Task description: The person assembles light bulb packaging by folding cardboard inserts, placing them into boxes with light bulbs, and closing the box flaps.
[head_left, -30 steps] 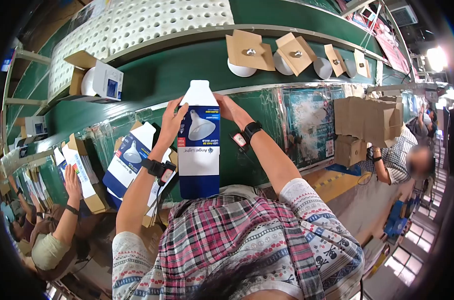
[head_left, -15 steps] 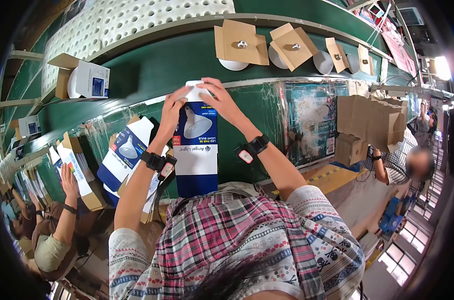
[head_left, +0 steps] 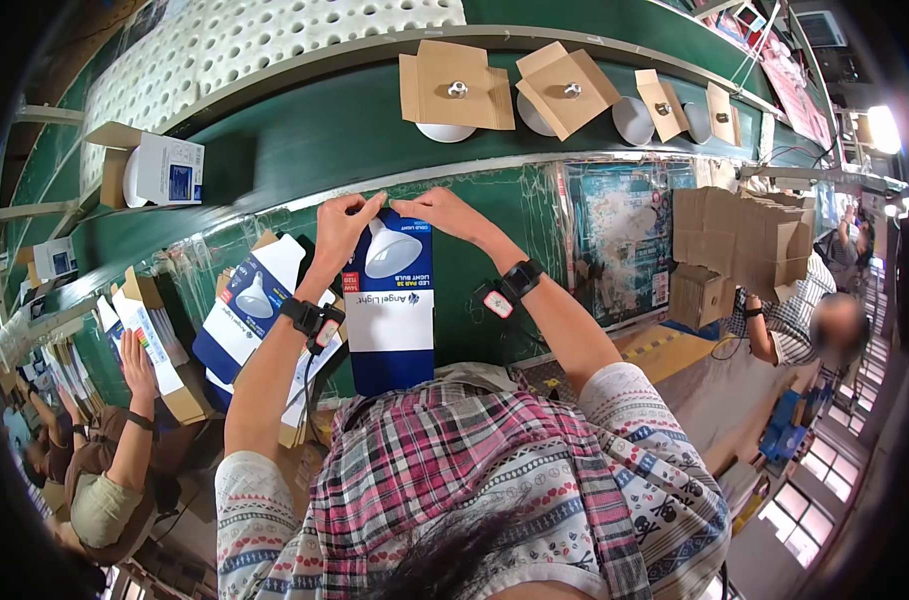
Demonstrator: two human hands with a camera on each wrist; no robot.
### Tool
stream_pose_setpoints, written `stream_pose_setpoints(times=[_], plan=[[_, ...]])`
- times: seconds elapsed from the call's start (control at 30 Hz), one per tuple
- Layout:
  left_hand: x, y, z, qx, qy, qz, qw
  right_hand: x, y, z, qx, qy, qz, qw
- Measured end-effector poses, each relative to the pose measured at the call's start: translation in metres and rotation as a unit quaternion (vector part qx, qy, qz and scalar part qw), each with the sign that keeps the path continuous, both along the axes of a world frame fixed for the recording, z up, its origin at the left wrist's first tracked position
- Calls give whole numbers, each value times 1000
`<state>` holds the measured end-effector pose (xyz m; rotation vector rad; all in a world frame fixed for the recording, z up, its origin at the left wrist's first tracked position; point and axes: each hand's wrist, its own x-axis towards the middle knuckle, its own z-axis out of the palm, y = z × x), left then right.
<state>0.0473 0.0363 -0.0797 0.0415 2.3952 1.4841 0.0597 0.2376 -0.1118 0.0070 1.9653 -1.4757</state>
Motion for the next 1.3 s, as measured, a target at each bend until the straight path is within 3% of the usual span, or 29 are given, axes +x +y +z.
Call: stream_pose_setpoints(times=[0.13,0.23,0.33,0.57,0.67,0.77,0.87,0.93,1.0,1.1,1.2,1.23,1.3], plan=[[-1,-4,-3,-7,-8,-1,1000,5,-5,8,-66,-25,-32,997],[-2,-8,0,-47,-16,-15,999,10,-9,19,-97,21,-47,994],[8,-8,2,93,9,60,994,11,0,31,-67,37,-19,997],[49,-58,35,111,-13,61,992,23,23,14,-81,40,-162,983],[80,-69,57,125,-54,72,988,40,42,2,-103,-1,-275,956],[105,-66,87,118,-96,60,987,62,67,-12,-206,-110,-343,910],[118,-35,118,123,-76,0,989,92,67,0,-300,-161,-351,872],[123,-10,129,42,85,-122,988,108,52,1,-392,-197,-365,821],[120,9,109,-9,278,-203,939,122,36,-13,-470,-214,-339,786],[116,9,109,-85,270,-260,923,136,19,6,-514,-173,-338,770],[121,-24,145,-1,257,-288,923,137,10,4,-533,-143,-328,766],[109,-23,156,4,-31,-338,941,135,4,-1,-532,-142,-348,759],[122,-24,175,-38,31,-288,956,128,-10,0,-530,-138,-357,757]])
